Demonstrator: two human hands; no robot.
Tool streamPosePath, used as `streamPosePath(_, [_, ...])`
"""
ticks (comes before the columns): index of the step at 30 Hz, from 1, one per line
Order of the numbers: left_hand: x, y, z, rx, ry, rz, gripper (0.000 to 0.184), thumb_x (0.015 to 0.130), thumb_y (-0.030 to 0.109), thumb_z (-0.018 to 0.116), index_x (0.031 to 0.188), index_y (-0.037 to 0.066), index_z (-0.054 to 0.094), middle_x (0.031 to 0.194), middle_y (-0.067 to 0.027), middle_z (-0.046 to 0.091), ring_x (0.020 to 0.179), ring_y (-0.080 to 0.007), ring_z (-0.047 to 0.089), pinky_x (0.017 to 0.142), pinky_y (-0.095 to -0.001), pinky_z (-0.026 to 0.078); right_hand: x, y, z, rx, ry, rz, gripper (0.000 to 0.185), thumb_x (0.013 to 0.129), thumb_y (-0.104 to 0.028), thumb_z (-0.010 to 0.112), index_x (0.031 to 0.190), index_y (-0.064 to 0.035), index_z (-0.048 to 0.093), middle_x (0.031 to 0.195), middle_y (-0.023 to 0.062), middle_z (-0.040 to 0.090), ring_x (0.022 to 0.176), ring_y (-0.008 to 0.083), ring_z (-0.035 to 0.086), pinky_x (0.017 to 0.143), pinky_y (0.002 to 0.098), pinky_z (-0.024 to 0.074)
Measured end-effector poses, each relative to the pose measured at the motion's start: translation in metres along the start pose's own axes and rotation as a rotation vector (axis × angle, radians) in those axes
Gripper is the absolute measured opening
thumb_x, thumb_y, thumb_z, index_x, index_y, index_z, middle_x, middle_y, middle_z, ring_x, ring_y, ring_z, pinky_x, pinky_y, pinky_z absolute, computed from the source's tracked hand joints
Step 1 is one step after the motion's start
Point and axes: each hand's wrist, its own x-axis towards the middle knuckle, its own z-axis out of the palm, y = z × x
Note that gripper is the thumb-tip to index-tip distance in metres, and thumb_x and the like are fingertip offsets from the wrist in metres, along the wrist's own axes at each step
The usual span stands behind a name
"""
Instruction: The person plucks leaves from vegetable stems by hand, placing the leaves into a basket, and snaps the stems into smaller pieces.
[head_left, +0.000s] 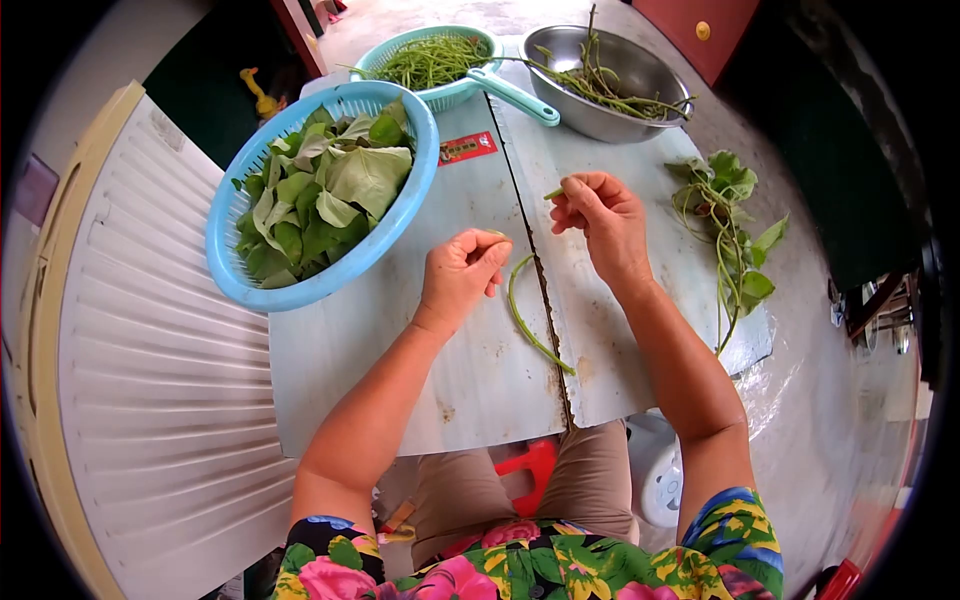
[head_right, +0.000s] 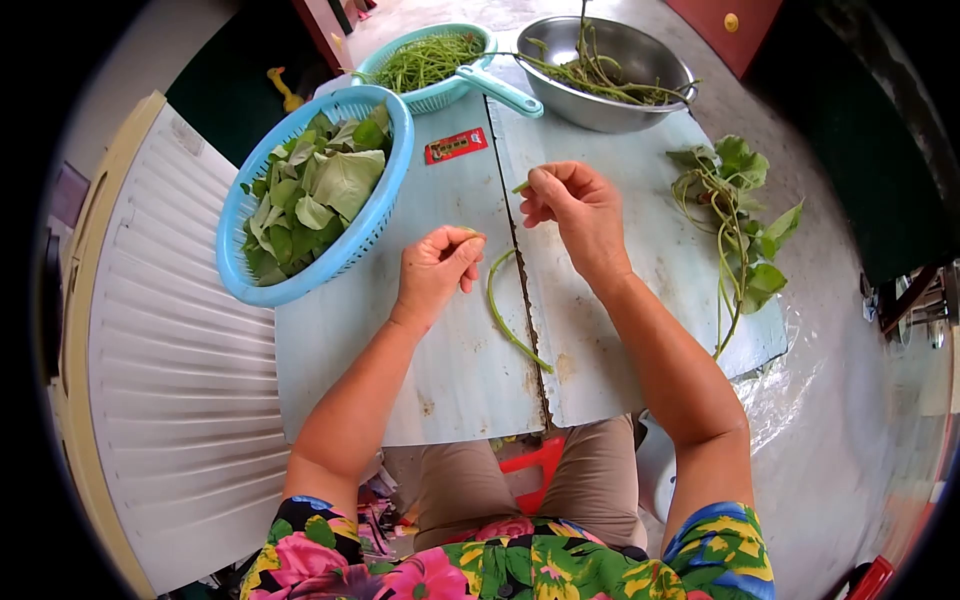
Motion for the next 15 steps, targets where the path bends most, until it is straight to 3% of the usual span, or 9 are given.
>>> streamPosePath(5, [0.001,-0.005,-0.003,0.086,-0.028,0.005,0.010,0.079,0.013,0.058,0.075,0.003,0.057,0.064,0.0008,0.054,0.052,-0.0038,0.047,0.043,-0.0183,0.038,0.020,-0.028,0.030,0.027,0.080,-0.253,0.011,0.081,-0.008,0.056,0.084,0.0022,0.055,0.076,0.0079,0.058,0.066,0.0134,0.059,0.059,0.0268,0.0511])
streamPosePath(10, [0.002,-0.006,-0.004,0.062,-0.046,0.027,0.018,0.084,0.020,0.053,0.079,0.004,0.058,0.065,0.0014,0.053,0.052,-0.0033,0.046,0.043,-0.0172,0.036,0.111,-0.059,0.078,0.031,0.072,-0.440,0.018,0.077,-0.005,0.060,0.088,0.0079,0.055,0.081,0.0132,0.060,0.066,0.0166,0.061,0.059,0.0229,0.0520])
streamPosePath(15, [0.003,-0.008,-0.008,-0.004,-0.096,0.040,0.022,0.086,0.023,0.051,0.077,0.004,0.057,0.066,0.0019,0.053,0.052,-0.0032,0.046,0.043,-0.0170,0.036,0.147,-0.053,0.090,-0.128,0.031,-0.316,0.029,0.078,-0.009,0.059,0.100,0.0091,0.052,0.083,0.0134,0.060,0.071,0.0163,0.061,0.062,0.0232,0.0521])
